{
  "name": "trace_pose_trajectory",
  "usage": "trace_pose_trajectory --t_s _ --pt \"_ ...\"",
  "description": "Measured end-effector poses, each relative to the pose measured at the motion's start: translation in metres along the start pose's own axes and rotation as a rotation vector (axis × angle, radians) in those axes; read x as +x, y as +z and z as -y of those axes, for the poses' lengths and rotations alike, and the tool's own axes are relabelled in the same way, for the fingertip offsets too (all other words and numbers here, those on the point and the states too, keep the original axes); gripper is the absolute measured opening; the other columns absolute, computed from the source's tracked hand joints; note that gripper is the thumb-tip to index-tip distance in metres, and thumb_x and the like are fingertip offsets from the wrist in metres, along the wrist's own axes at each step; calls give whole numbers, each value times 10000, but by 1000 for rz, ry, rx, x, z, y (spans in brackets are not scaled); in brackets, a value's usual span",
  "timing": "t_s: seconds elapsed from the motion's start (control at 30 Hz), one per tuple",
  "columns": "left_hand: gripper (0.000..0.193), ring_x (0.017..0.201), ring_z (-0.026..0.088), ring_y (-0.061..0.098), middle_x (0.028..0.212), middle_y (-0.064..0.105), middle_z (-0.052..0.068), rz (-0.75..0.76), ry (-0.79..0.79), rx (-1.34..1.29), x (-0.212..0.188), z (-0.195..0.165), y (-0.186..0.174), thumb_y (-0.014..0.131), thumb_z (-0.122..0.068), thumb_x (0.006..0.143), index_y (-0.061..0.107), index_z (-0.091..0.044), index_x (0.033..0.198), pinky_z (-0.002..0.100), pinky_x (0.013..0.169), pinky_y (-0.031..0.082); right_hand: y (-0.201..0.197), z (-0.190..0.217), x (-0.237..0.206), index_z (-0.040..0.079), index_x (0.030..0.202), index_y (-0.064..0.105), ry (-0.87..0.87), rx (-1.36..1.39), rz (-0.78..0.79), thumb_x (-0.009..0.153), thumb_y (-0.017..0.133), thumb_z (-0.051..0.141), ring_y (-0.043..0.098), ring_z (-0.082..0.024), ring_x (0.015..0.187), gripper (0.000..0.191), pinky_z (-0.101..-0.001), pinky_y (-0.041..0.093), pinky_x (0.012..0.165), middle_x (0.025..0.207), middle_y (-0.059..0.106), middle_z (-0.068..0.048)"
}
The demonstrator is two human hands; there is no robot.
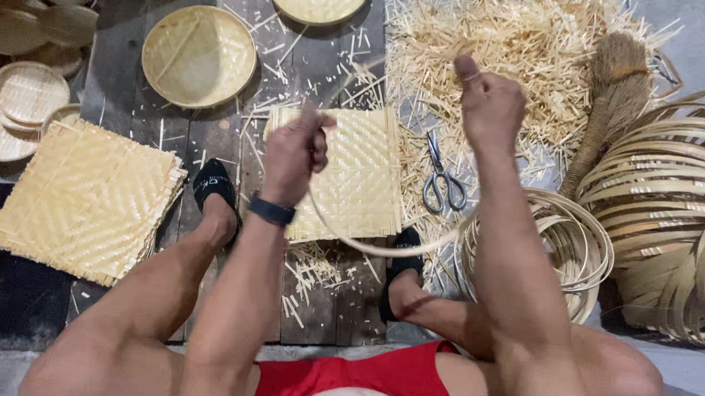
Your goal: The person places a woven bamboo mat into a circular wooden mold, then uses shears to trim the excess bamboo strips flush with the mold edge. The person repeats this process with multiple mats, stacking the finished pieces.
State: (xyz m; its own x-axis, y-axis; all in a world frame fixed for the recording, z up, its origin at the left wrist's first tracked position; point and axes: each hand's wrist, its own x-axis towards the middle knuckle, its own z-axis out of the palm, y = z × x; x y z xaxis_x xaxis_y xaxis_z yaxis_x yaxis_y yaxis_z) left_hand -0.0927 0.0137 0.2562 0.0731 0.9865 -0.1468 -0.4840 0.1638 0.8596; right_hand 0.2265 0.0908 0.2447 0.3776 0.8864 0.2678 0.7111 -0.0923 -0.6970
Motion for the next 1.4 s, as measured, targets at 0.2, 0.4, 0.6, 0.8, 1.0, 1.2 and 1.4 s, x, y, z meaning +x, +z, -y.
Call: trace_pose_trajectory --t_s 0.2,0.4,0.6,0.8,1.0,1.2,1.4 --pt "369 733 131 636 826 666 37 121 -31 -420 -6 1 -30 589 -320 1046 663 7 1201 286 630 534 -29 16 -17 52 1063 613 234 330 34 957 402 805 480 -244 777 789 -455 505 662 894 465 -78" --pt "405 533 67 502 787 661 23 139 -186 21 -9 -7 -19 678 -304 1015 690 44 1222 218 426 356 -35 82 -50 96 1464 499 -994 -285 39 915 556 823 471 -330 1302 913 -485 373 1137 1370 497 -120" --pt "665 466 68 457 625 561 -3 290 -321 251 -11 -27 9 527 -569 948 772 26 1113 244 398 359 -20 121 -71 141 728 560 -1076 -730 491 993 478 717 537 -145 572 639 -324 438 513 674 548 12" --pt "958 446 82 309 524 408 -42 383 -534 416 -2 -26 29 152 -991 734 509 -118 571 260 406 178 -22 124 -95 107 706 534 -1229 -412 208 973 669 545 555 -179 578 530 -353 438 519 656 524 -34" --pt "873 440 77 286 515 350 -59 179 -450 336 -7 -6 31 171 -1002 738 361 -177 524 273 403 184 -13 112 -109 99 680 576 -1023 -442 264 851 797 497 573 -190 517 487 -365 427 444 603 548 -41" --pt "886 455 54 361 551 463 -59 85 -524 212 -1 14 38 266 -924 807 574 -97 725 235 399 222 -12 108 -113 106 754 615 -881 -472 338 854 815 538 626 -211 640 486 -381 472 536 689 608 -47" --pt "417 481 33 367 627 451 -91 93 -192 -116 11 -2 -17 652 -407 920 693 -87 1183 205 391 279 -48 91 -60 30 1287 646 -688 -303 -25 1035 618 541 692 -251 1119 570 -391 591 969 1259 684 -112"
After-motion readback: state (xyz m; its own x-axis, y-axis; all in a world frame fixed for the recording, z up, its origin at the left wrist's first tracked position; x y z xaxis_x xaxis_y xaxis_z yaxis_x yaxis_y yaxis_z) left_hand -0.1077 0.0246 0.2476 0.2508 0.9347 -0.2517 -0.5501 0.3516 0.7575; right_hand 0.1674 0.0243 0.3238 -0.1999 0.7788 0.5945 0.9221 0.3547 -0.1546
